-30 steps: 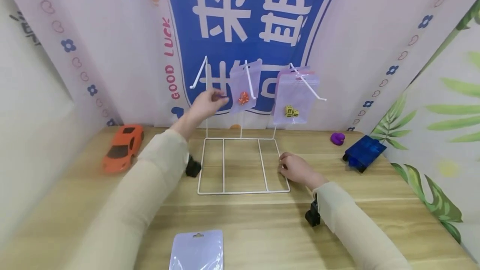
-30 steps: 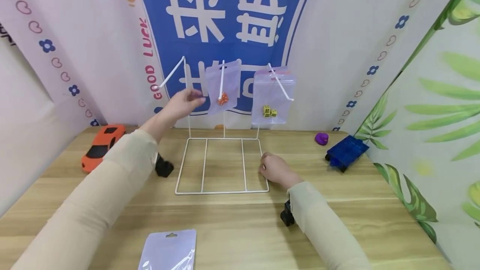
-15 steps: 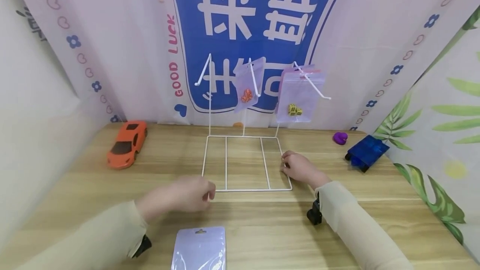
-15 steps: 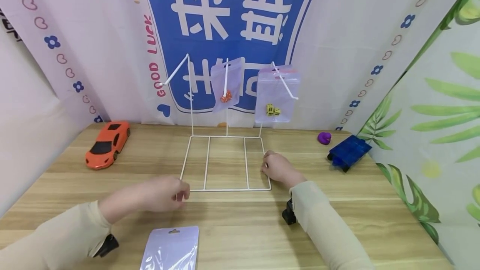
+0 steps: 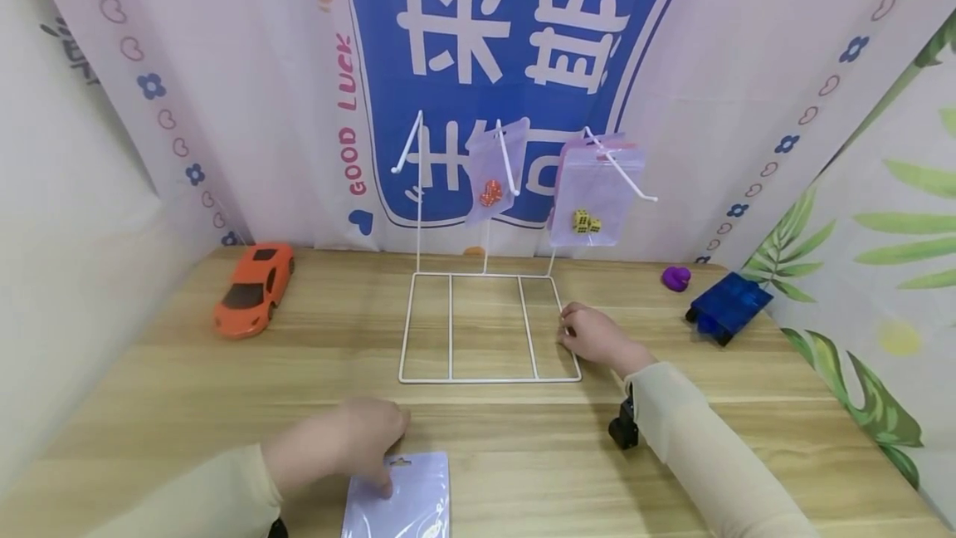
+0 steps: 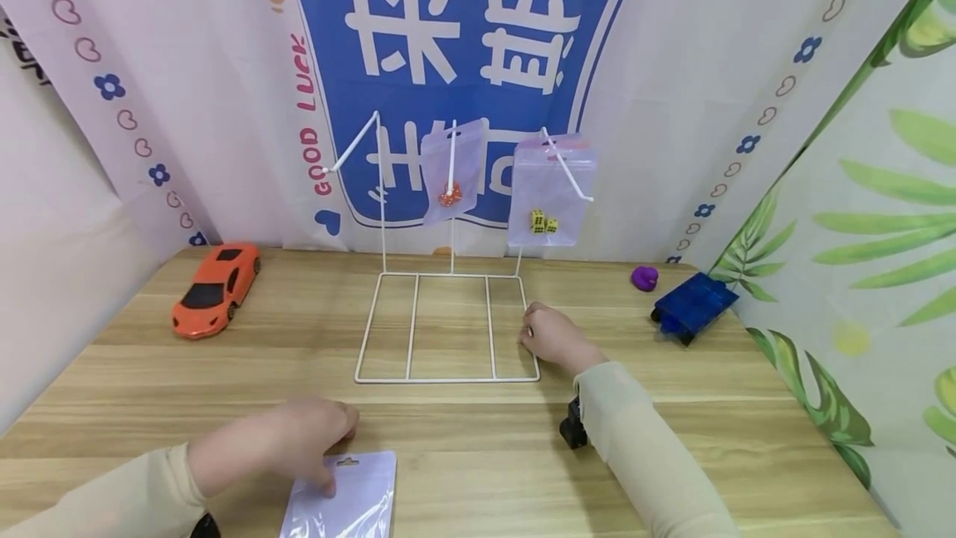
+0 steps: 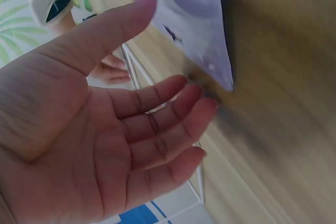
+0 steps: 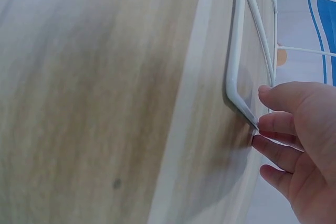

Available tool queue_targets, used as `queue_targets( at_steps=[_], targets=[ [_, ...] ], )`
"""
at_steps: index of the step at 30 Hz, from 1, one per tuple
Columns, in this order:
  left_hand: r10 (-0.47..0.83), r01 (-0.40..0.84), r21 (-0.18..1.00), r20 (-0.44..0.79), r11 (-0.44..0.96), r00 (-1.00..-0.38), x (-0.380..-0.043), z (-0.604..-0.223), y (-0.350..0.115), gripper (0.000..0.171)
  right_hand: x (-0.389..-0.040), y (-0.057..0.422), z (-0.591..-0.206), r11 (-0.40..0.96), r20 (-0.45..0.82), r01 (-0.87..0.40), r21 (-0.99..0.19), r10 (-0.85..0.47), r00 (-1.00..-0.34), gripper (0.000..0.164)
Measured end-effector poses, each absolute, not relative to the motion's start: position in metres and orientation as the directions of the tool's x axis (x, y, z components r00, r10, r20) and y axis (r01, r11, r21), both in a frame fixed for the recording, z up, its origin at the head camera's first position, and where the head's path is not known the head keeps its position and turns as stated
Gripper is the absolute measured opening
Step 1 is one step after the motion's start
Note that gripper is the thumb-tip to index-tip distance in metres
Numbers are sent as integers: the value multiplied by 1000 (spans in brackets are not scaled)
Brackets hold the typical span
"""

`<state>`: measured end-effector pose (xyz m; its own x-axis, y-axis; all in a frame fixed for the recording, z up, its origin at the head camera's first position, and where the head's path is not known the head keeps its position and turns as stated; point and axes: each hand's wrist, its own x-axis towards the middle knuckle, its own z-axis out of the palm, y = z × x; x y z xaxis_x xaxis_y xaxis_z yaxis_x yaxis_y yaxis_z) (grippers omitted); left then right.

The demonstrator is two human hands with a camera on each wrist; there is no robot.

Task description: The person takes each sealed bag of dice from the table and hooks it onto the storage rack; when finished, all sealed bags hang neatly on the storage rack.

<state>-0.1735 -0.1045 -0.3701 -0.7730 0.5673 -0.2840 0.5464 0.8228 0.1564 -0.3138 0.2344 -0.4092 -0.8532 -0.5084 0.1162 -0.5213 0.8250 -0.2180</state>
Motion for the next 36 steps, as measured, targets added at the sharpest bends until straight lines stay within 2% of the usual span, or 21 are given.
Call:
queue_targets(
  at_steps=[10,16,20,26,31,36],
  targets=[
    [531,556,-6,-290,831,-796,-162,-376,-96,47,-312,230,-407,857,83,-470,-212,-463,-882,14],
    [542,572,-17,-302,820,-785,-161,-376,-96,43,-312,230,-406,867,67,-455,-201,-452,-890,18],
    [592,592,91,-270,801,-759,-161,-377,-100,35,-312,230,-407,864,61,-459,-206,-457,-887,18],
    [688,623,326,-139,711,-712,-176,-380,-107,23,-311,231,-406,840,100,-500,-209,-490,-866,16],
    [716,607,488,-56,628,-696,-191,-358,-107,12,-313,231,-406,852,74,-478,-212,-474,-877,16],
    [736,643,549,71,534,-673,-202,-327,-104,9,-313,232,-407,860,62,-469,-200,-467,-882,17]
  ],
)
